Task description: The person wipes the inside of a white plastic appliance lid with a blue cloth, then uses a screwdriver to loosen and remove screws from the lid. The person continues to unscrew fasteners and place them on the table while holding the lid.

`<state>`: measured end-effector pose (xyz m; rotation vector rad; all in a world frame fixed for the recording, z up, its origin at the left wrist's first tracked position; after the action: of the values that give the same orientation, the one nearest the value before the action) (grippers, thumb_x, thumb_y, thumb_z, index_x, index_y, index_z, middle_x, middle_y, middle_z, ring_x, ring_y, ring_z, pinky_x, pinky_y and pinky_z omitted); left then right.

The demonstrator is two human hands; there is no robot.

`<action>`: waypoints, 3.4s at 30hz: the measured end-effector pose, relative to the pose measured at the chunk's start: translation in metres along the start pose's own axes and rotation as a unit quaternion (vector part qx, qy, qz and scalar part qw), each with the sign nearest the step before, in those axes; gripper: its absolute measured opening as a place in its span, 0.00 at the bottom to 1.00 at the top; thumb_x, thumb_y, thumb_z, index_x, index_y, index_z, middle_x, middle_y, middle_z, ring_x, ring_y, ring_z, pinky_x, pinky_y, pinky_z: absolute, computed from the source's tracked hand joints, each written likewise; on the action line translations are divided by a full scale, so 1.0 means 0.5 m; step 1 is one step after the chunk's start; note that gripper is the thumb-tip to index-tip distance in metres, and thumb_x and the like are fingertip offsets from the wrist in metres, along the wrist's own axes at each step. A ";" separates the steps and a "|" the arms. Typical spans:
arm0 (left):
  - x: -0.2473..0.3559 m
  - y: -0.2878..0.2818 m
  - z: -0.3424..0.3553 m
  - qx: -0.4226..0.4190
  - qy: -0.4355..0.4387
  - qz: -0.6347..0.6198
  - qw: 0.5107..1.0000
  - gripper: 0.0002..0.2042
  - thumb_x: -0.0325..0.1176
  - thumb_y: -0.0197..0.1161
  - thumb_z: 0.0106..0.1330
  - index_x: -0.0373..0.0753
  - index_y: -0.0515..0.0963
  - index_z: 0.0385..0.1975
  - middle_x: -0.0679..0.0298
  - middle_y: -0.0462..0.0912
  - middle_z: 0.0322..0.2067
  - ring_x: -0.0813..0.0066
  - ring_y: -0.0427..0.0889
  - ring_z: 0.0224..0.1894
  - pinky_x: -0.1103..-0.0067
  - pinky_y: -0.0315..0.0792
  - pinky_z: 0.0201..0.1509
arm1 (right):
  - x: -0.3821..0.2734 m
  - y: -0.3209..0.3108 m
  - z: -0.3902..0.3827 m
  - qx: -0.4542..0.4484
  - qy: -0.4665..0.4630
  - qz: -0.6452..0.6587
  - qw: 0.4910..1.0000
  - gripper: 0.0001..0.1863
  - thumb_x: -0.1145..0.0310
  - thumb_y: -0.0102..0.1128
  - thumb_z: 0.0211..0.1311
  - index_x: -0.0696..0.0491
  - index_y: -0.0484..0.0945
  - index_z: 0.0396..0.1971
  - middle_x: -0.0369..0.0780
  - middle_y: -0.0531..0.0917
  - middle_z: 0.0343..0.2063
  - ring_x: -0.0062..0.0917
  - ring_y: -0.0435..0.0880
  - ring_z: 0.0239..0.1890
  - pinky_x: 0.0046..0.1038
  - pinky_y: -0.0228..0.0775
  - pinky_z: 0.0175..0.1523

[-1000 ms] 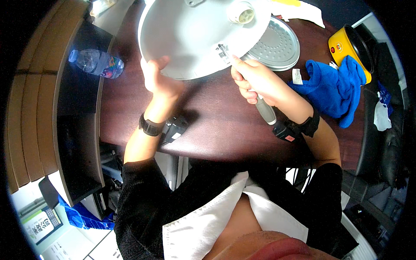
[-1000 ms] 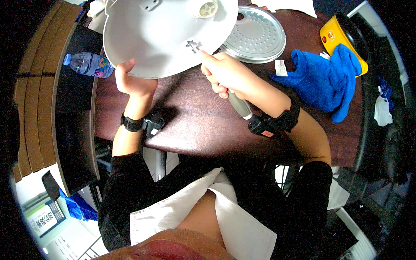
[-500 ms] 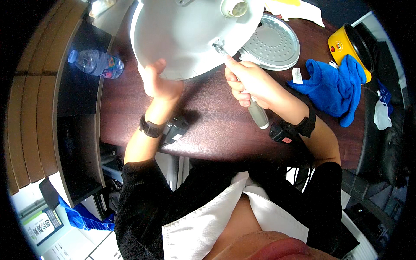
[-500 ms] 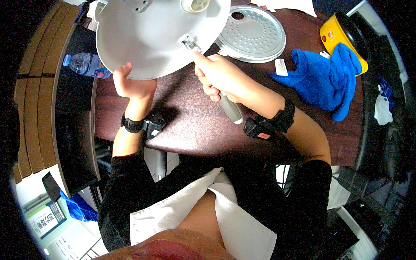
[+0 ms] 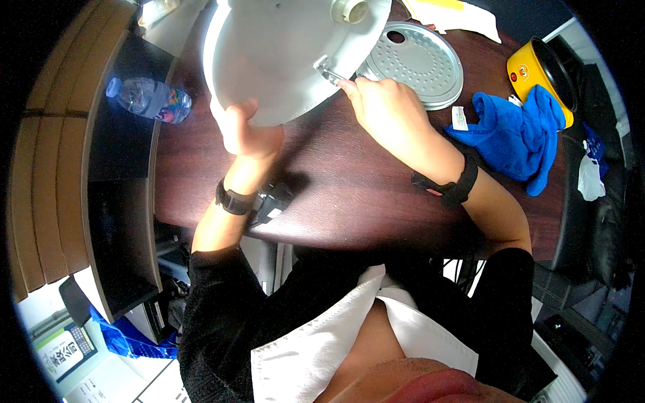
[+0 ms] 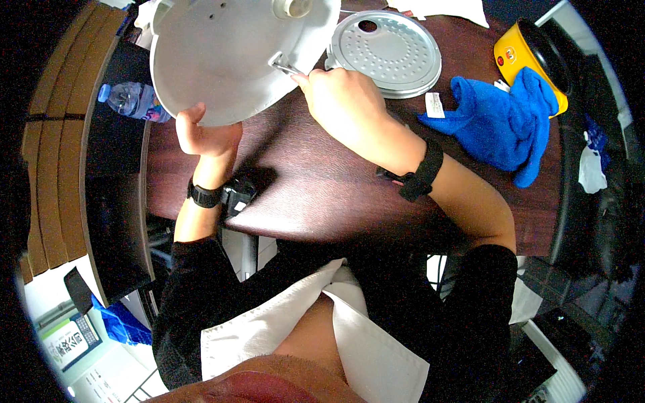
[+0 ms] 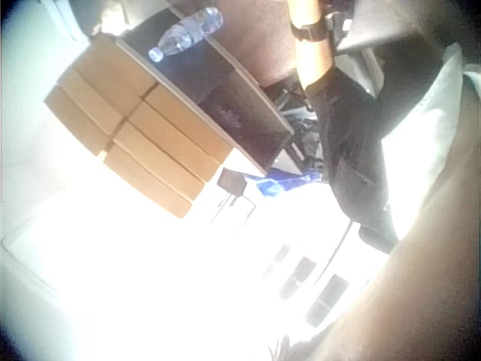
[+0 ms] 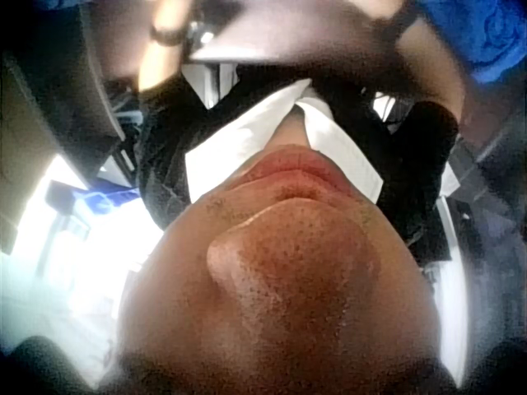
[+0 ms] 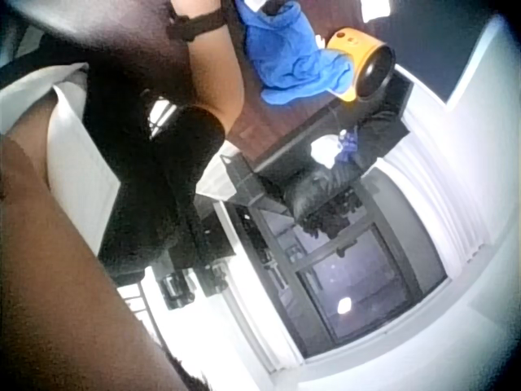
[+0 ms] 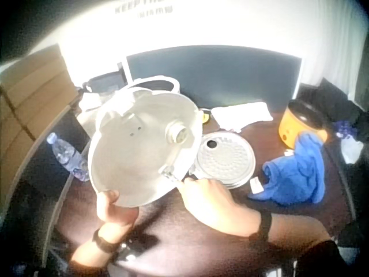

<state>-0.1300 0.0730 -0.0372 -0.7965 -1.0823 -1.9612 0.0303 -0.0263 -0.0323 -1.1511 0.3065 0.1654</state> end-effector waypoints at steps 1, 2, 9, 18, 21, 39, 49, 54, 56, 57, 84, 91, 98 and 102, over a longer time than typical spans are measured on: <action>-0.012 -0.017 -0.002 -0.003 -0.001 0.043 0.999 0.26 0.37 0.48 0.42 0.31 0.67 0.44 0.54 0.71 0.41 0.62 0.70 0.45 0.71 0.65 0.50 | -0.003 -0.009 0.001 0.002 -0.009 -0.013 1.000 0.22 0.58 0.48 0.63 0.58 0.76 0.17 0.48 0.73 0.09 0.41 0.77 0.13 0.34 0.69 0.18; -0.011 -0.015 -0.003 -0.007 -0.009 0.054 0.999 0.28 0.38 0.48 0.42 0.32 0.66 0.46 0.54 0.70 0.42 0.60 0.69 0.47 0.70 0.64 0.51 | -0.002 -0.015 0.000 0.006 -0.016 -0.026 0.999 0.23 0.57 0.47 0.64 0.59 0.76 0.16 0.49 0.73 0.09 0.40 0.75 0.12 0.34 0.68 0.17; 0.011 0.015 -0.004 -0.001 -0.025 0.001 1.000 0.29 0.39 0.49 0.43 0.32 0.65 0.49 0.53 0.69 0.44 0.59 0.69 0.48 0.68 0.63 0.53 | 0.019 -0.002 -0.016 -0.300 0.285 0.577 0.704 0.25 0.50 0.38 0.68 0.50 0.62 0.14 0.31 0.60 0.06 0.17 0.56 0.05 0.20 0.51 0.10; 0.008 0.012 -0.011 0.000 -0.045 0.000 0.999 0.29 0.39 0.50 0.42 0.34 0.65 0.48 0.55 0.69 0.44 0.60 0.68 0.49 0.67 0.63 0.53 | -0.026 0.009 -0.032 -0.321 0.321 0.676 0.580 0.23 0.47 0.37 0.67 0.48 0.60 0.18 0.26 0.54 0.09 0.11 0.55 0.08 0.16 0.50 0.13; 0.011 0.009 -0.014 -0.010 -0.043 -0.006 0.999 0.29 0.39 0.50 0.42 0.34 0.65 0.48 0.55 0.69 0.43 0.60 0.68 0.49 0.67 0.62 0.54 | -0.028 0.007 -0.035 -0.293 0.311 0.665 0.612 0.24 0.47 0.36 0.67 0.48 0.60 0.17 0.26 0.55 0.09 0.12 0.55 0.08 0.17 0.50 0.13; 0.004 0.016 -0.013 0.012 -0.064 -0.004 0.998 0.27 0.38 0.46 0.45 0.34 0.65 0.48 0.55 0.69 0.44 0.62 0.69 0.49 0.69 0.63 0.54 | -0.031 0.006 -0.040 -0.317 0.356 0.718 0.507 0.24 0.46 0.34 0.67 0.46 0.58 0.17 0.26 0.53 0.10 0.13 0.54 0.09 0.19 0.49 0.15; -0.003 0.001 -0.010 -0.034 -0.042 0.025 0.998 0.27 0.37 0.47 0.43 0.34 0.66 0.47 0.55 0.69 0.44 0.61 0.69 0.49 0.68 0.63 0.54 | -0.040 0.012 -0.027 -0.339 0.353 0.747 0.449 0.24 0.45 0.32 0.67 0.45 0.57 0.16 0.26 0.51 0.09 0.13 0.51 0.09 0.18 0.43 0.16; 0.001 0.007 -0.011 -0.027 -0.039 -0.006 0.999 0.28 0.37 0.48 0.42 0.34 0.65 0.48 0.55 0.69 0.44 0.61 0.68 0.49 0.68 0.62 0.54 | -0.026 0.013 -0.026 -0.370 0.341 0.764 0.404 0.24 0.44 0.32 0.67 0.45 0.56 0.16 0.26 0.51 0.08 0.13 0.50 0.08 0.18 0.42 0.15; 0.008 0.018 -0.015 -0.016 -0.036 -0.033 0.999 0.29 0.37 0.48 0.41 0.34 0.64 0.48 0.55 0.69 0.43 0.60 0.68 0.48 0.68 0.62 0.54 | -0.027 0.011 -0.027 -0.372 0.336 0.770 0.395 0.24 0.44 0.32 0.66 0.45 0.56 0.16 0.26 0.51 0.08 0.13 0.50 0.08 0.18 0.42 0.15; 0.006 0.016 -0.015 -0.023 -0.035 -0.030 0.999 0.29 0.37 0.48 0.41 0.33 0.64 0.49 0.55 0.69 0.43 0.60 0.68 0.48 0.68 0.62 0.54 | -0.028 0.012 -0.028 -0.371 0.333 0.776 0.385 0.25 0.44 0.31 0.66 0.45 0.56 0.16 0.26 0.51 0.08 0.13 0.50 0.08 0.18 0.42 0.14; 0.011 -0.010 -0.015 -0.045 0.098 0.119 0.987 0.22 0.31 0.47 0.40 0.26 0.71 0.37 0.58 0.76 0.33 0.70 0.73 0.33 0.80 0.68 0.40 | -0.008 0.031 -0.002 -0.298 0.284 0.506 0.758 0.29 0.48 0.34 0.67 0.51 0.61 0.10 0.32 0.61 0.05 0.18 0.60 0.04 0.25 0.54 0.11; 0.009 -0.006 -0.013 -0.057 -0.019 0.066 0.996 0.26 0.36 0.48 0.41 0.33 0.66 0.44 0.53 0.68 0.40 0.60 0.68 0.47 0.68 0.64 0.52 | 0.011 0.005 0.015 -0.065 0.014 0.052 0.996 0.27 0.57 0.43 0.64 0.61 0.77 0.14 0.53 0.74 0.12 0.46 0.78 0.17 0.40 0.71 0.24; 0.003 -0.001 -0.013 -0.033 -0.037 0.036 0.998 0.29 0.37 0.49 0.41 0.34 0.64 0.48 0.53 0.68 0.42 0.58 0.68 0.47 0.67 0.63 0.53 | 0.045 0.028 0.001 -0.249 0.195 0.424 0.849 0.26 0.51 0.39 0.66 0.54 0.68 0.14 0.38 0.66 0.04 0.27 0.68 0.07 0.31 0.63 0.15; 0.008 0.008 -0.014 -0.035 -0.030 0.002 0.999 0.30 0.38 0.49 0.41 0.34 0.63 0.49 0.53 0.67 0.43 0.58 0.67 0.48 0.66 0.62 0.53 | 0.000 0.004 -0.022 -0.352 0.319 0.650 0.593 0.24 0.46 0.34 0.67 0.47 0.57 0.16 0.25 0.53 0.08 0.10 0.53 0.07 0.16 0.47 0.12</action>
<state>-0.1298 0.0641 -0.0357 -0.8991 -1.0494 -1.9927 0.0280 -0.0358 -0.0382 -1.5142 1.8800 1.2846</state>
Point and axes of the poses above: each hand's wrist, its own z-axis towards the middle knuckle, its own y-axis out of the palm, x = y × z, the point moved 2 cm from there along z, towards the middle knuckle
